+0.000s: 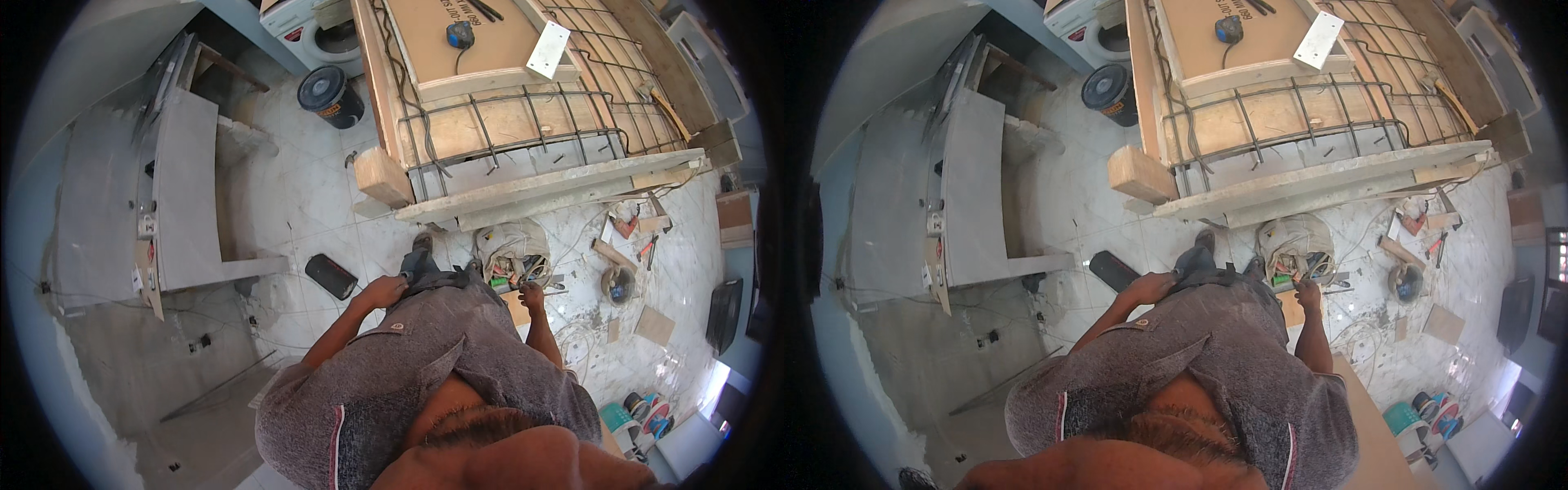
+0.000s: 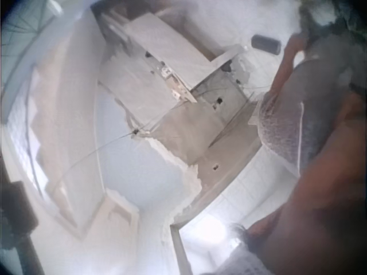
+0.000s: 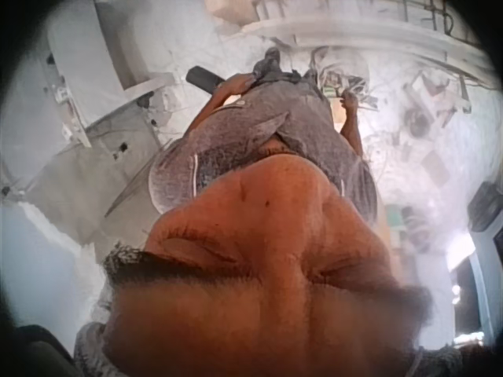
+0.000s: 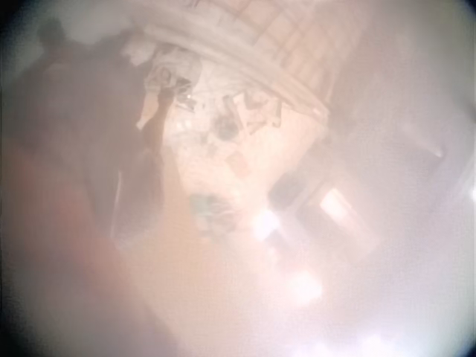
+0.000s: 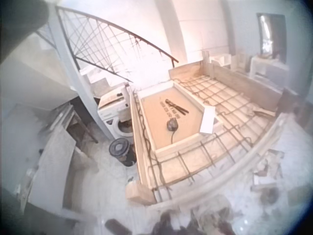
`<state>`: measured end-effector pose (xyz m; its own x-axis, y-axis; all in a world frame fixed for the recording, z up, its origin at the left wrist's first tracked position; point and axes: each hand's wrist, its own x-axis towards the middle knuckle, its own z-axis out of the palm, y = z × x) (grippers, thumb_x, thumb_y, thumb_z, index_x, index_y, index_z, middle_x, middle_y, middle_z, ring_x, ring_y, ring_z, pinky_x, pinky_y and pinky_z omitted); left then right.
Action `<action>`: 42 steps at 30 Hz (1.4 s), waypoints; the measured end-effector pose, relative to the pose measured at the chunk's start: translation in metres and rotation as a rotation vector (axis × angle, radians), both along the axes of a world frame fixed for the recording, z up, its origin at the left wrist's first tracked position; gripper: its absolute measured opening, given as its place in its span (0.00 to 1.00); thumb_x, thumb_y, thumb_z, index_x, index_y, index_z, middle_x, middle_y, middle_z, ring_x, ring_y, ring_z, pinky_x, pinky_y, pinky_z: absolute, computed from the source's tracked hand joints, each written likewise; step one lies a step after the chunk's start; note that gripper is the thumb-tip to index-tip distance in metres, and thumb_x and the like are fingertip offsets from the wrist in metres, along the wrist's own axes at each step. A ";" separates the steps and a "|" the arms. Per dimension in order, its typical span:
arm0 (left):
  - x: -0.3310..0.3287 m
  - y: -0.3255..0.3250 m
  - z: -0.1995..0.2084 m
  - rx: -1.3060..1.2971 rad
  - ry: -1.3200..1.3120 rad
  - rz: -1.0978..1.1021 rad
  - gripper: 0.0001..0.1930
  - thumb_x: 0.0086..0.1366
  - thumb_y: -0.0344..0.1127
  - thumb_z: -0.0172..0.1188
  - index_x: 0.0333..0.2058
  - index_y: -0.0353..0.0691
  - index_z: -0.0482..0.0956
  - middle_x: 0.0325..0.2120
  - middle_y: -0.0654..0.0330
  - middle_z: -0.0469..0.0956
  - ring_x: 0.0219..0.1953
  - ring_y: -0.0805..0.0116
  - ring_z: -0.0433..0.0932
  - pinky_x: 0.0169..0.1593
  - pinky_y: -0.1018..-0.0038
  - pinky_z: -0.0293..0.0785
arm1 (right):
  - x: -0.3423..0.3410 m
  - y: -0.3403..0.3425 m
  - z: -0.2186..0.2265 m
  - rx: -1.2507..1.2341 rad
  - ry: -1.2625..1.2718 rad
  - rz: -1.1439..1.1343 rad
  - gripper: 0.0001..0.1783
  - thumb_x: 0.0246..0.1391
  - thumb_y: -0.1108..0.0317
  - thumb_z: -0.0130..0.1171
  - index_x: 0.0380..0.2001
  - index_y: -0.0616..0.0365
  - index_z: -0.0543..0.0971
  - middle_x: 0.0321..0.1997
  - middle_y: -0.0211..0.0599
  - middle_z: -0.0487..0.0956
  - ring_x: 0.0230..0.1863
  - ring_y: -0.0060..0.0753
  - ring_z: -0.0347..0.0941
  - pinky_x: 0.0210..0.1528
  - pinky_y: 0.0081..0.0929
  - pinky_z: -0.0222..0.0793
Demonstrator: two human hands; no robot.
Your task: The person positions and fits together wooden boards for a frame, measures dimensions using a tape measure, and marks locations on a board.
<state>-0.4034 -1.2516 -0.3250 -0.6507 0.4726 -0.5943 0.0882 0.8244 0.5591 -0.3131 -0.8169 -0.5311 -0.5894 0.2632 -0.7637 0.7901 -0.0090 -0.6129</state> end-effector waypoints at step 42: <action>0.040 -0.028 -0.261 -0.008 0.161 0.206 0.22 0.63 0.46 0.40 0.34 0.34 0.78 0.38 0.42 0.76 0.43 0.44 0.74 0.46 0.57 0.69 | -0.006 0.030 0.013 0.151 0.087 0.181 0.15 0.51 0.65 0.51 0.39 0.64 0.76 0.26 0.37 0.78 0.22 0.28 0.74 0.21 0.24 0.68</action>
<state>-0.3634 -1.2797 -0.5858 -0.8194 0.3160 -0.4783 0.0055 0.8387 0.5446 -0.3189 -0.7874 -0.5184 -0.6993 0.2550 -0.6678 0.7146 0.2247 -0.6624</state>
